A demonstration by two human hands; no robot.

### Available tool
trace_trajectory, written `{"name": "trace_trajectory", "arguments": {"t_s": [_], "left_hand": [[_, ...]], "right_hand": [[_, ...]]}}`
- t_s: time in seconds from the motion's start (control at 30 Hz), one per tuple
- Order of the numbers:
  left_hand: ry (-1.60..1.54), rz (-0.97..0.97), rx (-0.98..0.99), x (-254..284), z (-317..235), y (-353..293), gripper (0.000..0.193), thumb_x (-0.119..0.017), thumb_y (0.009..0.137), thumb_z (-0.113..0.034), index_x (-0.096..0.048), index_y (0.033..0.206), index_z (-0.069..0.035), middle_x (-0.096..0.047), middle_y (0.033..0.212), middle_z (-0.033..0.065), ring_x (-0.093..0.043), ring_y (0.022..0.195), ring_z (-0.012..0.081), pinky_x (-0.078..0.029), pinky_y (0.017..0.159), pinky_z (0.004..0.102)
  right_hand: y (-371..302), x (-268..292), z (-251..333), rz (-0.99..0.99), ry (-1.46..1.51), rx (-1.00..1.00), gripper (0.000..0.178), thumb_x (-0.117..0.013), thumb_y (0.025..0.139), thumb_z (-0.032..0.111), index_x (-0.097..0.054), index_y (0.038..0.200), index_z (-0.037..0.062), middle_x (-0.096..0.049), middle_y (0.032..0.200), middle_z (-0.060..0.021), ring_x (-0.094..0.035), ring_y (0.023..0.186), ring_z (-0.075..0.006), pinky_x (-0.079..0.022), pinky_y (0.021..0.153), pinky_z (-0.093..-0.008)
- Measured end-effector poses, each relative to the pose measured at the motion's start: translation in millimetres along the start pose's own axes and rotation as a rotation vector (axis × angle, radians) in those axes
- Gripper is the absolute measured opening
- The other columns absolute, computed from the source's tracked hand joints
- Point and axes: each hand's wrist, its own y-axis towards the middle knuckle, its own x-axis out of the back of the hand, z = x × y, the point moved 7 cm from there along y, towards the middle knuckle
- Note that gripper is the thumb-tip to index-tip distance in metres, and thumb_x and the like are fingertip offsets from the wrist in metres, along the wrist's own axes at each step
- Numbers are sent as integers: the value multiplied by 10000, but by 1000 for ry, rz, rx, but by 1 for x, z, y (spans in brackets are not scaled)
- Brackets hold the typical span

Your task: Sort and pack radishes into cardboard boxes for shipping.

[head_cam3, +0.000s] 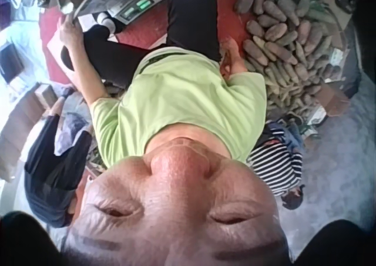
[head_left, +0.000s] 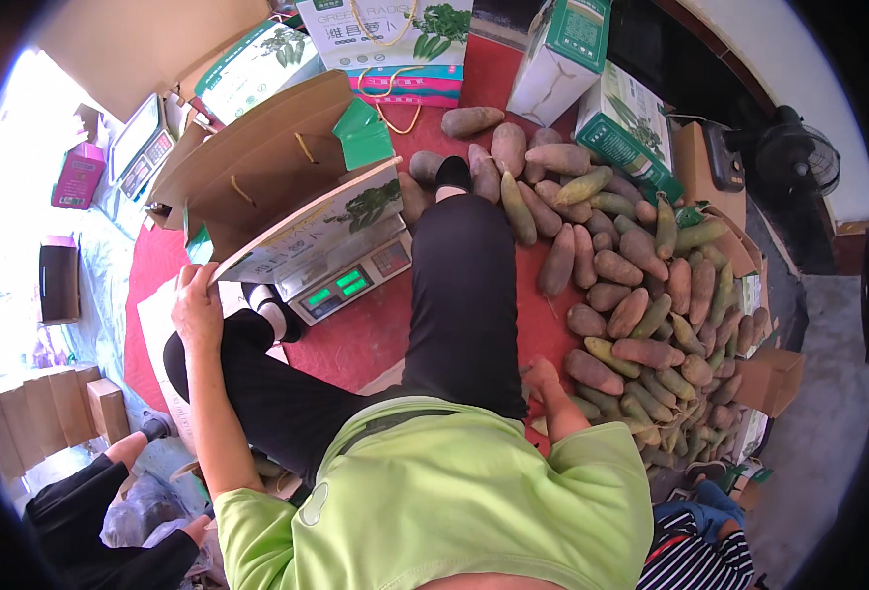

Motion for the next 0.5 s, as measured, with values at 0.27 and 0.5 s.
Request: {"name": "trace_trajectory", "arguments": {"t_s": [0.27, 0.5], "left_hand": [[-38, 22, -39, -6, -5, 4, 197, -604, 792, -57, -660, 969, -123, -586, 899, 69, -587, 905, 274, -483, 746, 385], [-29, 23, -12, 1, 0, 1, 188, -598, 788, -46, -670, 945, -121, -592, 910, 65, -584, 920, 276, -483, 759, 391]], "right_hand": [[5, -23, -11, -91, 340, -141, 443, -727, 689, 359, -657, 1037, 93, -656, 1025, -175, -614, 1016, -325, -491, 859, -400], [-13, 117, 49, -509, 345, 229, 320, -713, 725, 95, -614, 1027, 57, -644, 900, -110, -620, 867, -260, -482, 798, -366]]}}
